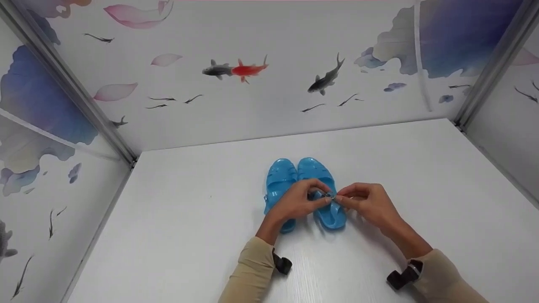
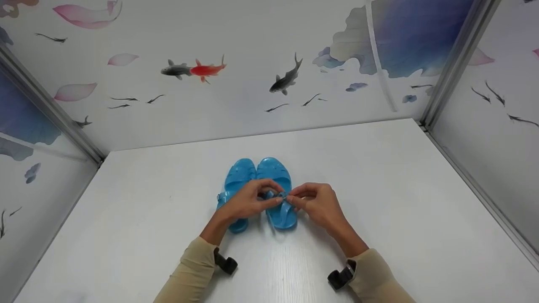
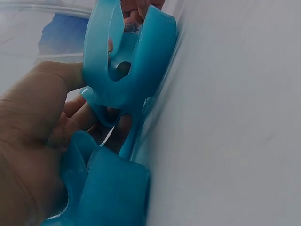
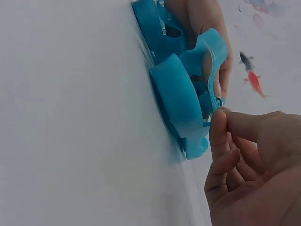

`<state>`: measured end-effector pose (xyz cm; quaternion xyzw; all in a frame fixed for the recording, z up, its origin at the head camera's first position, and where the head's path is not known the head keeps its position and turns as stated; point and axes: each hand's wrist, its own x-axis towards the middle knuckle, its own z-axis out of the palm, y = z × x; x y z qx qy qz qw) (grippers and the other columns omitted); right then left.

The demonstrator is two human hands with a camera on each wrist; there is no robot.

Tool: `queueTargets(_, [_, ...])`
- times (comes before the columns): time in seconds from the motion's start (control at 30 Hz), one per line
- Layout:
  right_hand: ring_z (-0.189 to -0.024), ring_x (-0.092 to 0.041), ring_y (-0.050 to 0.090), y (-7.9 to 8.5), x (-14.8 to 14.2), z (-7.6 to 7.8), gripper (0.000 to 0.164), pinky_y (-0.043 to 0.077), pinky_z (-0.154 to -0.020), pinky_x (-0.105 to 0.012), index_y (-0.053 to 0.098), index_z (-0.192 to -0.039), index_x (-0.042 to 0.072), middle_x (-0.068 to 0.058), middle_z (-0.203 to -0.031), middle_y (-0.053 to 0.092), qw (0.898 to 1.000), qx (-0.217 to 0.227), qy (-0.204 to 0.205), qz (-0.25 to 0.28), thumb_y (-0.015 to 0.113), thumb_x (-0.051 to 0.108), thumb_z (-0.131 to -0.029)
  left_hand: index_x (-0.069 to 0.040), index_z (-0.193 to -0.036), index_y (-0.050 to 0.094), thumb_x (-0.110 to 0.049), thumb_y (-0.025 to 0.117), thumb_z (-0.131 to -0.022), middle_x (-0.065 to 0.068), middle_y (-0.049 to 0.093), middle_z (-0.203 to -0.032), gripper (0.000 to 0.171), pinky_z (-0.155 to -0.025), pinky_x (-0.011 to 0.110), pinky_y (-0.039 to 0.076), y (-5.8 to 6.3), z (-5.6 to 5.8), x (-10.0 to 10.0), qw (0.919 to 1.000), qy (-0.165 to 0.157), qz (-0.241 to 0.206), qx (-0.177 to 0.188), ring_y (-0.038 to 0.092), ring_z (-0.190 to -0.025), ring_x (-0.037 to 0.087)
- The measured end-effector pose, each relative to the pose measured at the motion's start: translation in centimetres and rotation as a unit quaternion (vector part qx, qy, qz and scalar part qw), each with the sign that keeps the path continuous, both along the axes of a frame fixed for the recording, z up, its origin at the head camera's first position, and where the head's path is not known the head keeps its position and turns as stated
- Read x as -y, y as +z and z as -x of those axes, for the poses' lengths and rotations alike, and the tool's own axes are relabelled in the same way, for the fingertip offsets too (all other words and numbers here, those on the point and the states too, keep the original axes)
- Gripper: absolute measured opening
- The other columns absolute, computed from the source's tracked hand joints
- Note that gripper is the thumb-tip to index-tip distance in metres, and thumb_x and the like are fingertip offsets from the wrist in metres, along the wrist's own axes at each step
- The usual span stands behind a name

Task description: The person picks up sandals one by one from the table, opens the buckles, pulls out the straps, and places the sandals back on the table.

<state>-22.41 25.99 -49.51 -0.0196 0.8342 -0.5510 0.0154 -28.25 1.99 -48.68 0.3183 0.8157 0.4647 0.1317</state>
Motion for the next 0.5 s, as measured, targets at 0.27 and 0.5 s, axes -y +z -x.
queueTargets(0.27, [-0.085, -0.020, 0.070, -0.18, 0.26, 0.07, 0.040, 0.057, -0.064, -0.028, 0.080, -0.121, 0.014, -0.008, -0.107, 0.079, 1.000, -0.006, 0.015, -0.019, 0.082, 0.046, -0.097, -0.019, -0.127, 0.074, -0.034, 0.066, -0.110, -0.002, 0.075, -0.130, 0.024, -0.112, 0.035, 0.055, -0.26, -0.15, -0.16, 0.9999, 0.005, -0.007, -0.008, 0.068, -0.126, 0.011])
queueTargets(0.5, [-0.082, -0.019, 0.066, -0.30, 0.61, 0.23, 0.029, 0.054, -0.066, -0.024, 0.083, -0.115, 0.016, -0.004, -0.096, 0.076, 0.998, -0.032, 0.022, -0.053, 0.085, 0.038, -0.096, -0.020, -0.126, 0.069, -0.032, 0.063, -0.111, -0.003, 0.074, -0.123, 0.019, -0.105, 0.031, 0.055, -0.32, -0.30, -0.42, 0.9999, 0.002, -0.002, -0.011, 0.067, -0.114, 0.008])
